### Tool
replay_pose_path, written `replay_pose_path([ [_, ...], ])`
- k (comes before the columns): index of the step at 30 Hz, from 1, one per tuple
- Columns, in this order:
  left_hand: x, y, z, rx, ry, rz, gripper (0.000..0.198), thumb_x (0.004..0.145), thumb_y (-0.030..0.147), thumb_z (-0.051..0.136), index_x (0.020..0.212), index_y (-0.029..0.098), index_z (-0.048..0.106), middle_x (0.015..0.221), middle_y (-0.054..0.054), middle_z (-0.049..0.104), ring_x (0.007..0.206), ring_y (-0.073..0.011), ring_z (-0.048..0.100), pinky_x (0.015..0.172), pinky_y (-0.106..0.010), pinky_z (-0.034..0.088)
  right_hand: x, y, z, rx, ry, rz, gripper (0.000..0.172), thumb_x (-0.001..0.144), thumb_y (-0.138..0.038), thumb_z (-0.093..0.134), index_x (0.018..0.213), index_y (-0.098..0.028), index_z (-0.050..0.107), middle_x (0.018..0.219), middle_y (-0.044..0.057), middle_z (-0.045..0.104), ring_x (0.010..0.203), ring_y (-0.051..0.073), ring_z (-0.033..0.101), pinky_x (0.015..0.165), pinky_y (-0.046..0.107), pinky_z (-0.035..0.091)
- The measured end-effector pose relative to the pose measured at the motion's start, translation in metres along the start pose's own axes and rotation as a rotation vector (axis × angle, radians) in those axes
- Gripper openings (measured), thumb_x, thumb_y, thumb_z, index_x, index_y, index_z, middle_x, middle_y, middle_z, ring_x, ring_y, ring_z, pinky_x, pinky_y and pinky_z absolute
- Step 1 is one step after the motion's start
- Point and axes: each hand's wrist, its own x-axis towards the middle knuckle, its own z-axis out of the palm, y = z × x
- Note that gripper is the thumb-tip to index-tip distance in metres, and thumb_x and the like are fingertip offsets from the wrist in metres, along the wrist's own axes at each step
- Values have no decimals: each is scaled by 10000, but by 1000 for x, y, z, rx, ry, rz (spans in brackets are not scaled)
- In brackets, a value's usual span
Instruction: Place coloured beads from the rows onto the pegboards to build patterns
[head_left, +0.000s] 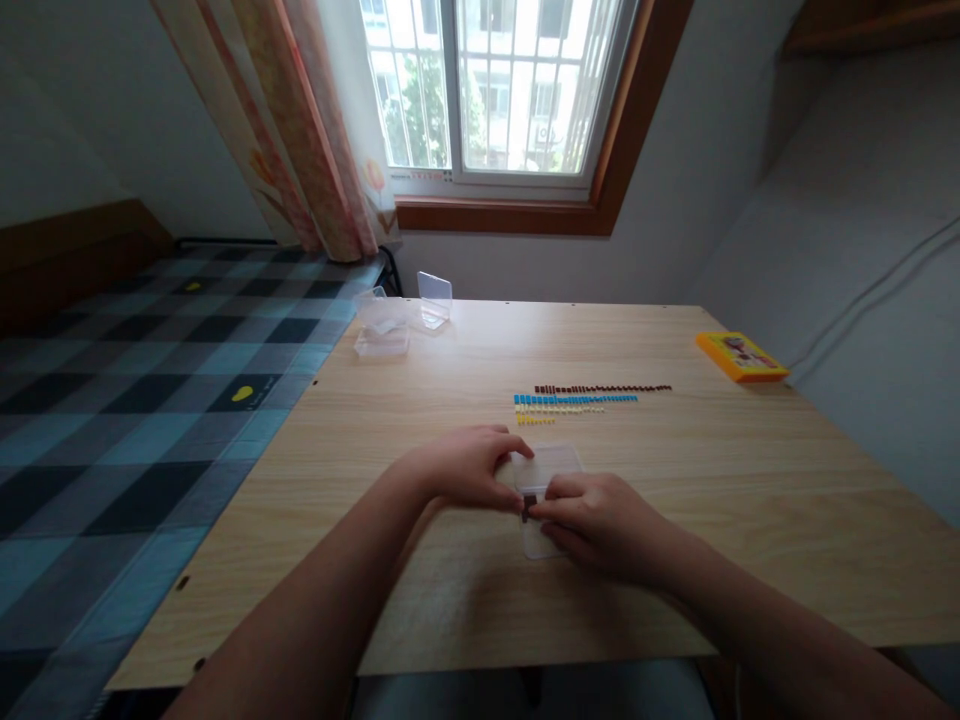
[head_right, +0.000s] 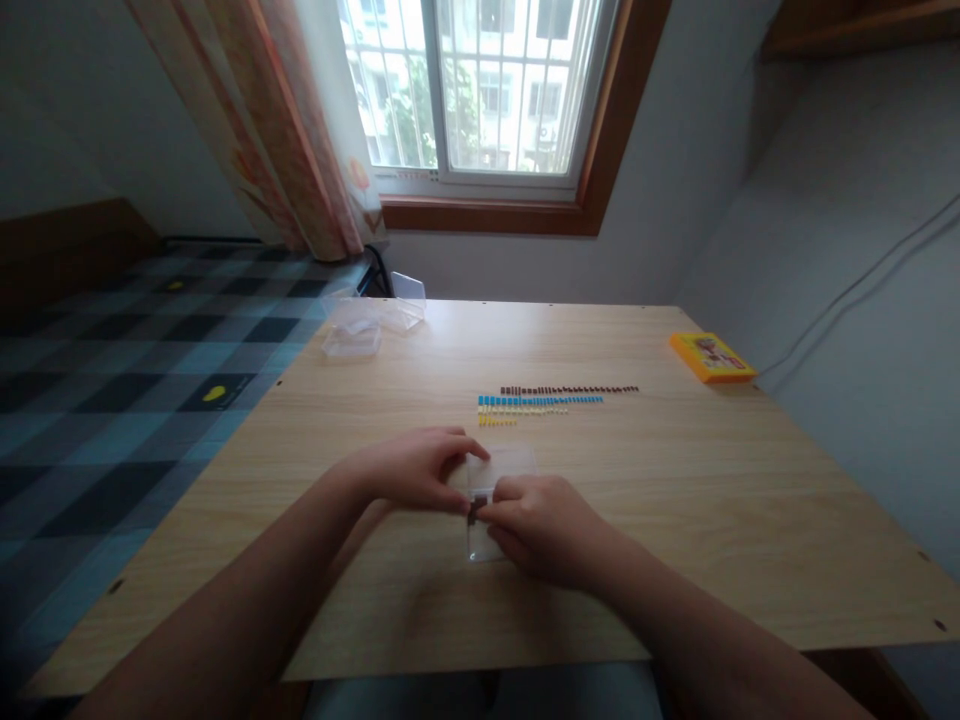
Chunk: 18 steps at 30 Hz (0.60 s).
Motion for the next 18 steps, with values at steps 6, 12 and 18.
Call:
replay_pose_path([
  [6,0,2,-1,6,-14,-8,699,732,561,791,1343,247,658,1178,-76,673,998,-245,643,858,-323,494,0,1,0,15,0,3,279,953,-180,587,1161,-255,758,920,30,732,744,154,653,668,265,428],
  [12,0,2,-2,14,-11,-11,703,732,568,786,1345,247,661,1179,-76,677,982,-244,646,848,-323,492,0,2,0,33,27,-14,274,952,-184,577,1148,-242,759,903,35,729,723,152,644,654,264,424],
  [18,-1,3,-2,21,-15,-6,700,733,552,779,1352,250,657,1170,-71,679,980,-243,649,856,-326,494,-1,4,2,52,45,-28,245,959,-181,577,1115,-241,757,890,26,733,719,147,646,655,263,413],
])
